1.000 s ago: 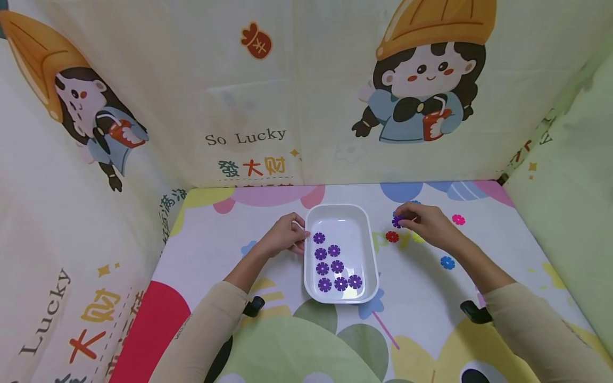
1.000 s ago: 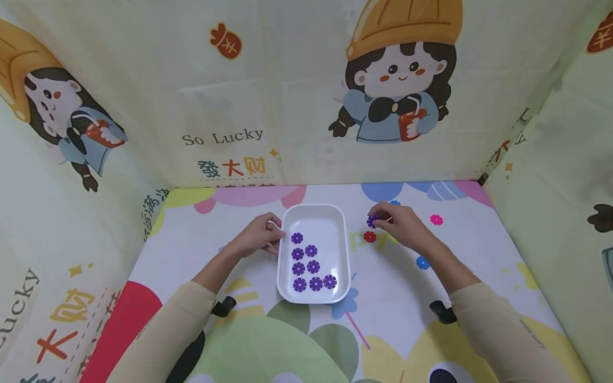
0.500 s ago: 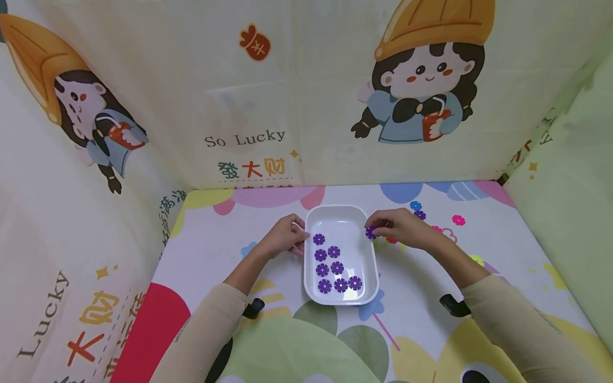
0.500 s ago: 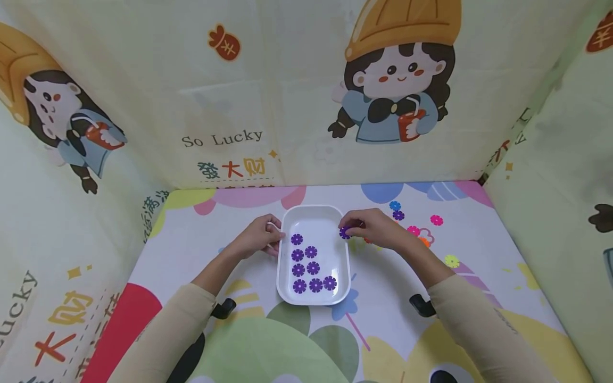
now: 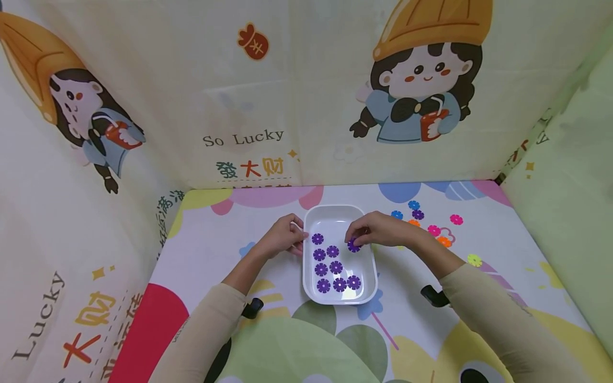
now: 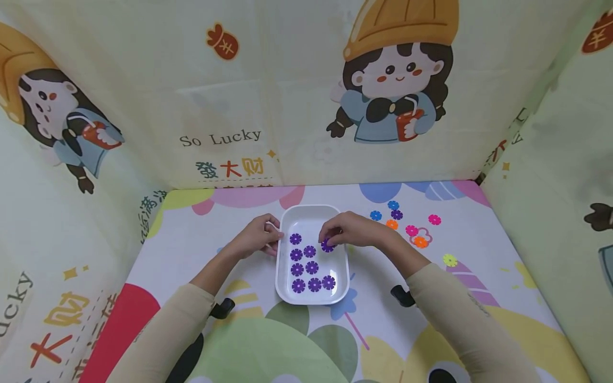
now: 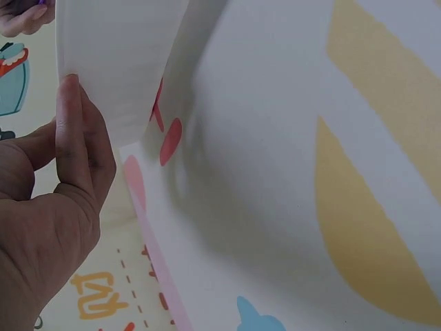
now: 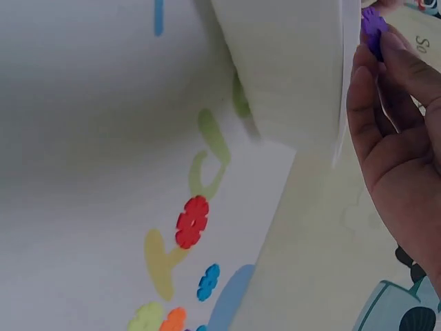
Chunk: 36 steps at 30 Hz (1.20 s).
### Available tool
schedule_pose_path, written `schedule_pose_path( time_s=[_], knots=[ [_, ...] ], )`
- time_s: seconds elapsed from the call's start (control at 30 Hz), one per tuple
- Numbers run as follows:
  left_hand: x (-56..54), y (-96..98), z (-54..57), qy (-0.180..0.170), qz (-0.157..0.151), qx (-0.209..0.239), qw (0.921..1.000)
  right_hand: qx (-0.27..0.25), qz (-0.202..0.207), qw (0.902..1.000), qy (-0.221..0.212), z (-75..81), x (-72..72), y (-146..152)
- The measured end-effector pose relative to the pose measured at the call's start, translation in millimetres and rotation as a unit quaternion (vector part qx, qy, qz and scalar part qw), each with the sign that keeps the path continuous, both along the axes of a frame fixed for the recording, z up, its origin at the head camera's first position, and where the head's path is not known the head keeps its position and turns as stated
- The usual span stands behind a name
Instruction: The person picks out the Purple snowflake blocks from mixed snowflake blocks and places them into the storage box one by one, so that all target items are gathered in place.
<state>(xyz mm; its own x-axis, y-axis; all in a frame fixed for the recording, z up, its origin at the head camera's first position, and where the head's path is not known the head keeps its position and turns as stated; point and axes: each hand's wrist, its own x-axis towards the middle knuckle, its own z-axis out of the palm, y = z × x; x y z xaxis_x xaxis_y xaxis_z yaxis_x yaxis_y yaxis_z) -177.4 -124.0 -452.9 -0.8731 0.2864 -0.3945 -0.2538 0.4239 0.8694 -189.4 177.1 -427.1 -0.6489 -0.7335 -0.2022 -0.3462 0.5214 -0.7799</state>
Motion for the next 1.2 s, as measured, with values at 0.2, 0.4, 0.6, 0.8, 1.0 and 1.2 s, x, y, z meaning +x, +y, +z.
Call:
schedule_pose_path(
  time_s=[0.2,0.4,0.6,0.8,1.0,1.2],
  knots=[
    [-0.8,0.0,-0.7,0.000,0.000,-0.002,1.0000,0.020,0.037,0.9991,0.002,-0.2,-5.5,-15],
    [-1.4,-0.4,-1.7,-0.002,-0.001,-0.002,1.0000,0.051,0.073,0.9960,-0.007,1.1,-9.1,-31],
    [-1.4,-0.1,-1.7,0.000,-0.002,0.000,1.0000,0.097,0.103,0.9899,-0.008,-4.9,-13.0,-45],
    [-1.1,0.0,-1.7,-0.001,-0.001,0.001,1.0000,0.159,0.107,0.9815,0.004,-11.3,-12.6,-54],
    [-0.9,0.0,-1.7,0.003,-0.003,0.004,1.0000,0.197,0.084,0.9769,-0.003,-13.9,-8.1,-60],
    [-0.6,-0.1,-1.2,0.004,-0.005,0.005,1.0000,0.219,0.075,0.9729,0.000,-17.8,-4.3,-64]
  ],
)
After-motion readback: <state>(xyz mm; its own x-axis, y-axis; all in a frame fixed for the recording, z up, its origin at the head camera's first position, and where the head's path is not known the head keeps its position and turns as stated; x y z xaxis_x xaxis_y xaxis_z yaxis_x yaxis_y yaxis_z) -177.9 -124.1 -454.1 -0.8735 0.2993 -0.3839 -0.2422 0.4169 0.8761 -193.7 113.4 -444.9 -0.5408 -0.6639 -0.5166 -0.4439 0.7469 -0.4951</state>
